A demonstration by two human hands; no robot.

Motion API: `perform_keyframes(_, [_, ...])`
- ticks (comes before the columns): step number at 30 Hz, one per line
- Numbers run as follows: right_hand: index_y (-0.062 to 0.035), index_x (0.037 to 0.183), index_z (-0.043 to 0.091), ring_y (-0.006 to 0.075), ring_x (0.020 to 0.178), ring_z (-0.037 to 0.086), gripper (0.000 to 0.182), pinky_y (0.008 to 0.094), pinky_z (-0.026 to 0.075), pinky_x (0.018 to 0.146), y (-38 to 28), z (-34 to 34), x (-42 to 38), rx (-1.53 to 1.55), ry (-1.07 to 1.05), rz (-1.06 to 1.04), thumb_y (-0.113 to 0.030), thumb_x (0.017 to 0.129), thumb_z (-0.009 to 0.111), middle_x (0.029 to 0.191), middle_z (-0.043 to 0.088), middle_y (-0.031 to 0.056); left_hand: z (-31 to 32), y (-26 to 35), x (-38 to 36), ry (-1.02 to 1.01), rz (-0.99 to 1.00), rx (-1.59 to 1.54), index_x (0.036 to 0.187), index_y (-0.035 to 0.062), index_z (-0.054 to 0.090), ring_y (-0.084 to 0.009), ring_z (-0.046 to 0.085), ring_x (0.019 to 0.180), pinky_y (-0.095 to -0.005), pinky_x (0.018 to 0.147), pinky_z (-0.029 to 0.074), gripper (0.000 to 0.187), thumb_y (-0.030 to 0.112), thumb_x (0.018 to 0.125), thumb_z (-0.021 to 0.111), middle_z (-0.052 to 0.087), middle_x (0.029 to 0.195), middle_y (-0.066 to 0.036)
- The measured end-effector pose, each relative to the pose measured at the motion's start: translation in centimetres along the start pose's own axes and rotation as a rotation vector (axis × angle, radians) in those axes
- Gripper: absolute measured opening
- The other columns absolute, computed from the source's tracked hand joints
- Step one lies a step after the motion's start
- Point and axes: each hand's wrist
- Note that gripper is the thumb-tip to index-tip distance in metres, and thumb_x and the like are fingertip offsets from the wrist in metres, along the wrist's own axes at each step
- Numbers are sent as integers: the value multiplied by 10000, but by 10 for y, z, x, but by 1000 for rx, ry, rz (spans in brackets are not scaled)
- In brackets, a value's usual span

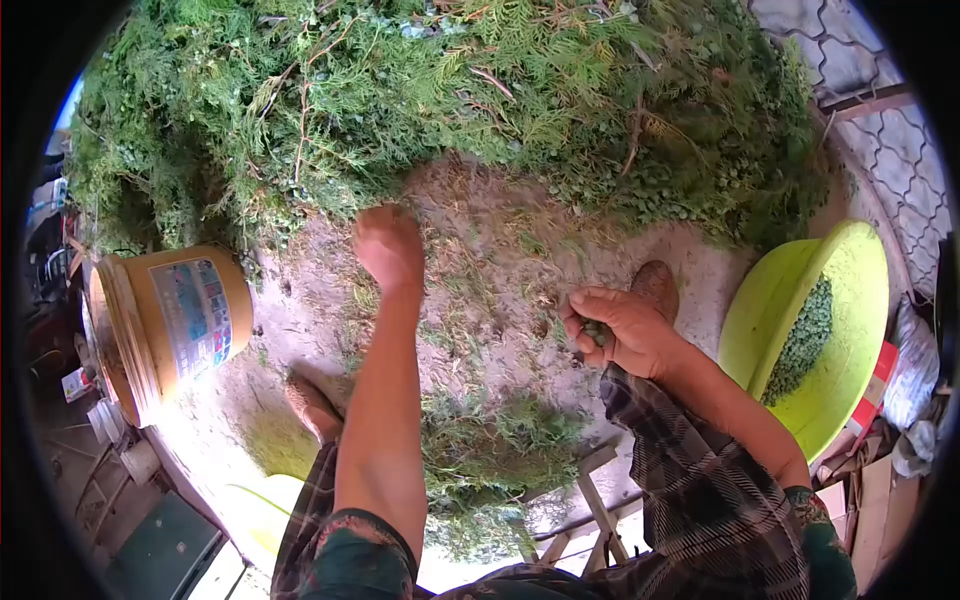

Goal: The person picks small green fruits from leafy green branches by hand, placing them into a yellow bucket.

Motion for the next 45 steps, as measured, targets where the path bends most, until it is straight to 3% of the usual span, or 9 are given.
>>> perform_keyframes(3, [-41, 1027, 564, 174, 794, 615, 263, 379, 559, 676, 4, 22, 5, 67, 105, -77, -277, 934, 499, 893, 582, 75, -39, 45, -55, -197, 3, -514, 872, 12, 627, -247, 633, 867, -347, 751, 505, 87, 59, 811, 586, 646, 941, -154])
perform_keyframes(5, [-38, 1015, 572, 153, 690, 592, 275, 315, 546, 553, -8, 37, 4, 311, 169, -31, -282, 950, 463, 901, 580, 91, -71, 78, -83, -338, 365, -657, 906, 22, 636, -231, 652, 831, -329, 724, 516, 109, 87, 838, 581, 659, 918, -132])
perform_keyframes(8, [-27, 944, 558, 151, 552, 524, 301, 321, 537, 522, -10, 38, 0, 271, 85, 123, -313, 945, 464, 874, 579, 86, -59, 51, -87, -233, 377, -692, 976, 26, 645, -213, 654, 777, -337, 670, 517, 172, 132, 851, 594, 660, 859, -115])
perform_keyframes(10, [-25, 912, 555, 131, 550, 513, 309, 295, 495, 475, -2, 19, 4, 329, -126, 194, -313, 951, 451, 867, 570, 81, -74, 29, -42, -357, -405, -352, 979, -13, 635, -204, 654, 728, -269, 592, 529, 176, 83, 872, 533, 663, 913, -151])
perform_keyframes(14, [-28, 836, 530, 78, 526, 459, 321, 233, 352, 376, -4, 18, 0, 414, -271, 271, -307, 961, 433, 800, 537, 66, -25, -88, 32, 73, -225, -10, 1118, 14, 591, -307, 644, 744, -374, 649, 536, 339, 161, 815, 631, 628, 999, -230])
perform_keyframes(25, [-35, 817, 498, 87, 513, 436, 332, 225, 337, 381, -5, 19, 1, 224, -67, 144, -331, 957, 443, 795, 521, 73, -24, -122, 20, -475, -236, -162, 936, 2, 569, -301, 613, 645, -382, 602, 503, 289, 192, 753, 687, 635, 839, -158])
perform_keyframes(28, [-33, 818, 501, 88, 506, 439, 336, 234, 353, 380, -1, 16, 1, 202, -43, 138, -333, 956, 442, 776, 525, 69, -45, -92, -10, -390, -666, -1147, 1014, -5, 547, -135, 613, 678, -234, 590, 531, 200, 106, 848, 558, 628, 909, -120])
perform_keyframes(35, [-26, 870, 546, 119, 557, 546, 273, 267, 475, 466, 0, 16, 8, 212, -38, 63, -282, 941, 482, 749, 574, 49, -62, -59, -35, -501, -717, -1823, 1086, 9, 525, -144, 590, 770, -240, 661, 505, 213, 82, 889, 490, 594, 977, -92])
perform_keyframes(45, [-22, 1062, 539, 212, 828, 611, 244, 457, 535, 776, 4, 23, 8, 309, 10, -23, -225, 933, 494, 966, 589, 88, -90, 95, -95, -1082, -189, -1096, 1221, 18, 498, -152, 620, 917, -268, 749, 528, 392, -10, 833, 544, 637, 1009, -128])
Point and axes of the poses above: each hand's wrist, its own x-axis towards the middle knuckle, its own z-axis out of the palm, y = z × x
